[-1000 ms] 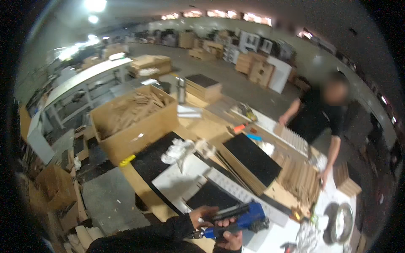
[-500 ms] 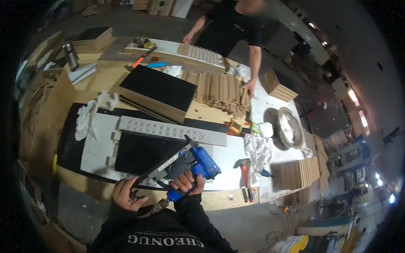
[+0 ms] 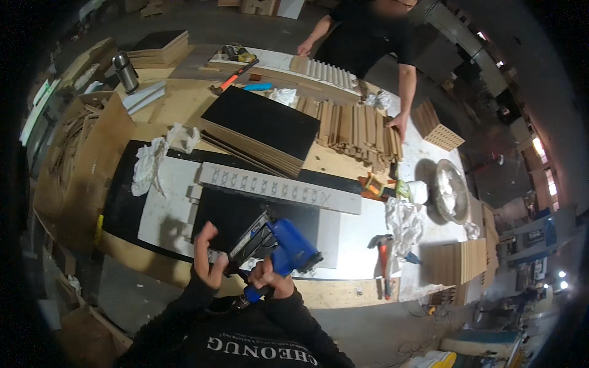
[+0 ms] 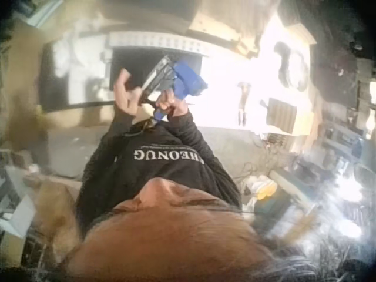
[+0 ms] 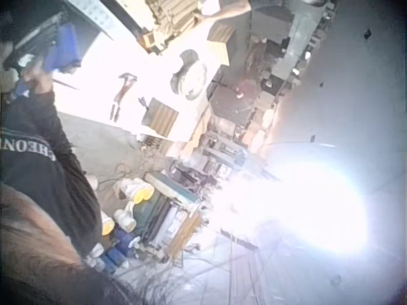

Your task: The person wipes wooden slats in a template jig with a cloth, positions a board over them, and fastens it using a pneumatic nailer. After removing and trimming the assembled panel, the person places new wooden slats from a box into the jig.

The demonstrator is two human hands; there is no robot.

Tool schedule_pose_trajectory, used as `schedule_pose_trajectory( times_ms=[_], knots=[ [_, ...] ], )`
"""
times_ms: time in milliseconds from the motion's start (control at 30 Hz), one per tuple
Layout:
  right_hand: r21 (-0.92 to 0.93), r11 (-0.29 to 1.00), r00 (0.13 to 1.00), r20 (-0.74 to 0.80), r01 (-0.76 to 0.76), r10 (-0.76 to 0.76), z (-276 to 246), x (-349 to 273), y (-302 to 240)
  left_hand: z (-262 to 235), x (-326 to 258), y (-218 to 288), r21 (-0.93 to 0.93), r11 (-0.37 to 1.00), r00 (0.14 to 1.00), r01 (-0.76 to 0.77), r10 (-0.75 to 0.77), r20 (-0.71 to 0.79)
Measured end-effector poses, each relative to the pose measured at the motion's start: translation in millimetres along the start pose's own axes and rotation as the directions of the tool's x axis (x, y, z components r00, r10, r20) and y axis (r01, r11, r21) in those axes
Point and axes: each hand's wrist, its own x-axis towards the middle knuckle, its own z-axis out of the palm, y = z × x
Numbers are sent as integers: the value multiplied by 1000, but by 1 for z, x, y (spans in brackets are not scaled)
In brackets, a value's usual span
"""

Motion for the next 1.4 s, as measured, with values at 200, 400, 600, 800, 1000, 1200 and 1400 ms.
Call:
schedule_pose_trajectory(
  times_ms=[200,400,600,800,1000,1200,1400],
  knots=[
    [-981,133,882,189,144,431,47,14,9,-43,5,31,-117,930,897,350,-296,328],
    [-949,-278,988,-157,-149,6,-15,24,-12,-108,39,-24,-80,824,784,561,-498,370],
    [-890,-451,994,94,58,-58,-79,61,21,-111,97,-77,546,838,832,-27,-284,476],
    [-889,-436,990,122,139,69,-78,93,20,-81,131,-129,624,779,841,65,-380,386],
    [-868,-473,988,131,152,78,-85,97,21,-78,143,-153,585,811,739,-8,-389,550],
    [-857,-493,988,124,151,89,-84,98,20,-82,133,-175,596,796,797,-102,-293,528],
    [-866,-480,990,110,141,93,-84,97,18,-82,130,-182,633,748,806,-199,-243,540]
  ],
)
